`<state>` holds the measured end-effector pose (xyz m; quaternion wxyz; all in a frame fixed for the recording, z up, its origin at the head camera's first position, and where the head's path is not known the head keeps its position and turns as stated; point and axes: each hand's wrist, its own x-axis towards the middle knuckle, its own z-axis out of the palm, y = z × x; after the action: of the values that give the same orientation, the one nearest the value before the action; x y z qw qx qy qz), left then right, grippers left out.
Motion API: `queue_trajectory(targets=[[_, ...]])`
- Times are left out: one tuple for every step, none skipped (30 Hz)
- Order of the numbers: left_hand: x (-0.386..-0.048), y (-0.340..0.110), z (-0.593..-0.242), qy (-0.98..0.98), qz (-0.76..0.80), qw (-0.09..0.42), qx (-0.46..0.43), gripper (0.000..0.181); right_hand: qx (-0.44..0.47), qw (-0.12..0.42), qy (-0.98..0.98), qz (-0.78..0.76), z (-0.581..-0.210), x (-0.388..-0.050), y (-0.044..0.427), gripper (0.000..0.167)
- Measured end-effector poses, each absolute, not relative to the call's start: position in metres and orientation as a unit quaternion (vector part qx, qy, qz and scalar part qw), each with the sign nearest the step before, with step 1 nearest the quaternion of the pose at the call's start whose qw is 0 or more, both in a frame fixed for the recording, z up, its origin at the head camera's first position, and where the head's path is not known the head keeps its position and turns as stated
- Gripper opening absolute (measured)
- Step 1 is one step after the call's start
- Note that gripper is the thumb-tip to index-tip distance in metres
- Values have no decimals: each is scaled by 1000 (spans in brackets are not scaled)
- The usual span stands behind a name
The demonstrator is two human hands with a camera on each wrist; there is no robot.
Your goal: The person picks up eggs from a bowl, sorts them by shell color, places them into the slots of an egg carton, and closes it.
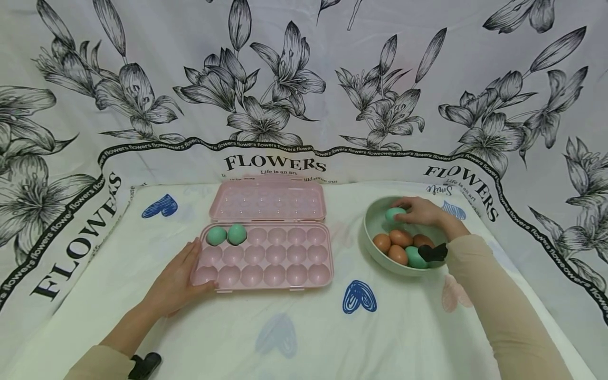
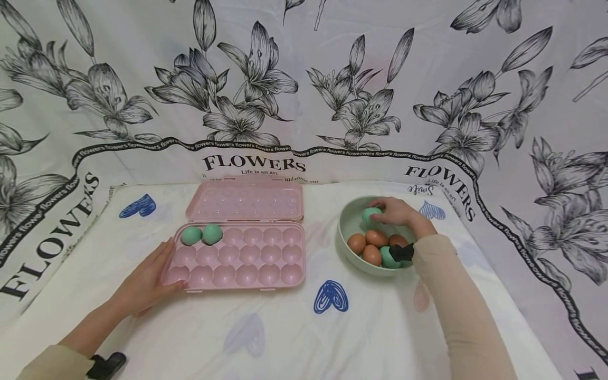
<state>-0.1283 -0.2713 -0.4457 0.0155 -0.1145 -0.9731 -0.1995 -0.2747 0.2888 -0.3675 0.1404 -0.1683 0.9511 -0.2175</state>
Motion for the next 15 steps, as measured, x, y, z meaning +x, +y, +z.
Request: queue_trajectory(targets=[[-128,-271,-446,-973,-199,16,-114,111,-168,138,951,-221,-366,-274,288,41],[-128,-271,-445,-973,-198,16,-114,111,-166,136,951,-223,-364,-274,288,42],[-128,-271,-445,-973,-198,17,-115,111,-164,135,951,-226,-362,-273,287,42],[-128,-271,-445,-973,-198,16,-115,110,-163,133,950,-229,-360,-272,286,43],[-128,-271,-445,-973,-199,17,-115,110,-164,131,950,-233,-359,-272,285,43],[-128,-271,-445,-973,-199,17,-115,110,-161,129,949,-237,-357,-271,285,43],[-128,-271,-445,-973,-199,18,-115,110,-160,129,948,-243,-356,-271,284,43],[-128,-271,-445,-973,-200,18,-116,110,-158,128,947,-248,-355,-271,283,43],[-128,-271,-446,-973,-200,18,-116,110,-158,127,946,-254,-353,-271,283,43],[-128,-271,-446,-973,-200,18,-116,111,-159,123,945,-257,-352,-271,283,44],[-128,-271,-446,-973,-200,18,-116,111,-159,121,944,-264,-351,-271,282,44],[-128,-271,-446,-973,-200,17,-116,111,-160,120,942,-269,-349,-271,281,44],[-128,-271,-446,-973,-200,17,-116,111,-161,118,941,-274,-348,-271,280,45],[-128,-271,-446,-973,-199,16,-116,111,-164,115,940,-277,-346,-271,279,45],[-128,-271,-445,-973,-199,16,-115,111,-168,112,939,-279,-345,-270,278,45]])
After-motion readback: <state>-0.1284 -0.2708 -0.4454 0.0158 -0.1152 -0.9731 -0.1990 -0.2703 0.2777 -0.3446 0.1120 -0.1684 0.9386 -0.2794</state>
